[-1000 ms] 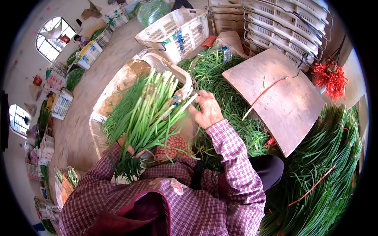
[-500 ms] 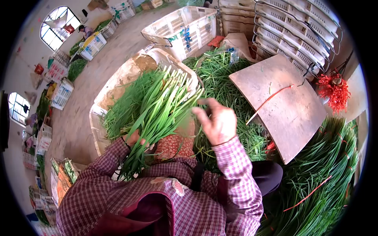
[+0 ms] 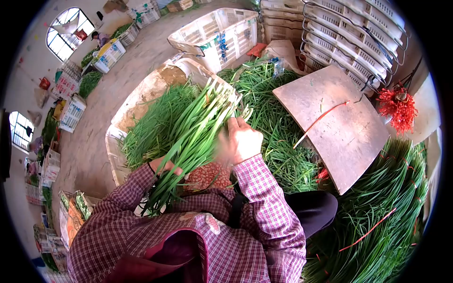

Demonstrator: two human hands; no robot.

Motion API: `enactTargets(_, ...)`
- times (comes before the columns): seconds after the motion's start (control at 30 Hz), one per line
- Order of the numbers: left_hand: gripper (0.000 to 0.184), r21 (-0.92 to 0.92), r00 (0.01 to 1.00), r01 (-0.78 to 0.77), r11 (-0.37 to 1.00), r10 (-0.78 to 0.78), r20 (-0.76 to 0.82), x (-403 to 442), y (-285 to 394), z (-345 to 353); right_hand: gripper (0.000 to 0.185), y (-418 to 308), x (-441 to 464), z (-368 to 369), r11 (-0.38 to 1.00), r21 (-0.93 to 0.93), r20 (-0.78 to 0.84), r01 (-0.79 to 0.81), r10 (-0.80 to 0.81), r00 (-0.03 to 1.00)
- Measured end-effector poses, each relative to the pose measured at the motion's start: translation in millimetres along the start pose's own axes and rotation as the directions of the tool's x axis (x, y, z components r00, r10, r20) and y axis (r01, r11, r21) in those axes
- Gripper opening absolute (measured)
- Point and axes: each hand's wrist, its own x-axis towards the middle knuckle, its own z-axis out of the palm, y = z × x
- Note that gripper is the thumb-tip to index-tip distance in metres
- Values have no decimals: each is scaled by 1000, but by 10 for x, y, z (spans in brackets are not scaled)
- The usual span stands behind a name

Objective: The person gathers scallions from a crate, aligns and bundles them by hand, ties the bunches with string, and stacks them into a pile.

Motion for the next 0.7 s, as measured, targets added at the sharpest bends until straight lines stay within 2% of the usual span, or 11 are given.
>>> enactTargets(0.1, 112, 28, 1000, 27, 999, -27, 4, -13, -5, -15, 18, 224, 27, 1, 985, -174, -39, 17, -24, 999)
enactTargets(0.17, 118, 53, 999, 53, 997, -53, 1, -46, -1, -41, 19, 526, 92, -102, 957, -279, -209, 76, -137, 968)
enactTargets(0.23, 122, 97, 996, 87, 991, -85, -22, -106, -11, -82, 16, 882, 151, -333, 934, -356, -319, -25, -96, 943)
enactTargets(0.3, 122, 91, 994, 105, 990, -105, 2, -185, -8, -112, 13, 1315, 169, -678, 918, -353, -374, -183, 41, 926)
enactTargets(0.33, 121, 63, 993, 113, 992, -115, 36, -232, 6, -117, 12, 1453, 158, -821, 888, -321, -395, -328, 190, 899)
enactTargets(0.37, 120, 67, 995, 99, 993, -101, 25, -255, -33, -136, 16, 1435, 149, -982, 814, -459, -313, -356, 228, 922)
enactTargets(0.43, 118, 73, 996, 85, 994, -86, 19, -282, -10, -111, 24, 1279, 93, -1079, 827, -457, -143, -327, 295, 945)
enactTargets(0.57, 119, 124, 999, 22, 992, -27, 32, -241, 106, -15, 37, 645, 126, -756, 996, -27, 58, -88, 89, 994)
enactTargets(0.63, 119, 148, 999, 0, 989, -7, 51, -172, 57, -31, 41, 555, 118, -518, 999, 36, 193, 11, -18, 981)
enactTargets(0.67, 118, 173, 986, -153, 973, 140, 90, -150, 42, -28, 40, 596, 120, -363, 990, 140, 238, -20, -14, 971)
enactTargets(0.7, 118, 174, 974, -212, 962, 194, 112, -139, 31, -30, 39, 644, 122, -246, 969, 242, 284, -53, -19, 959)
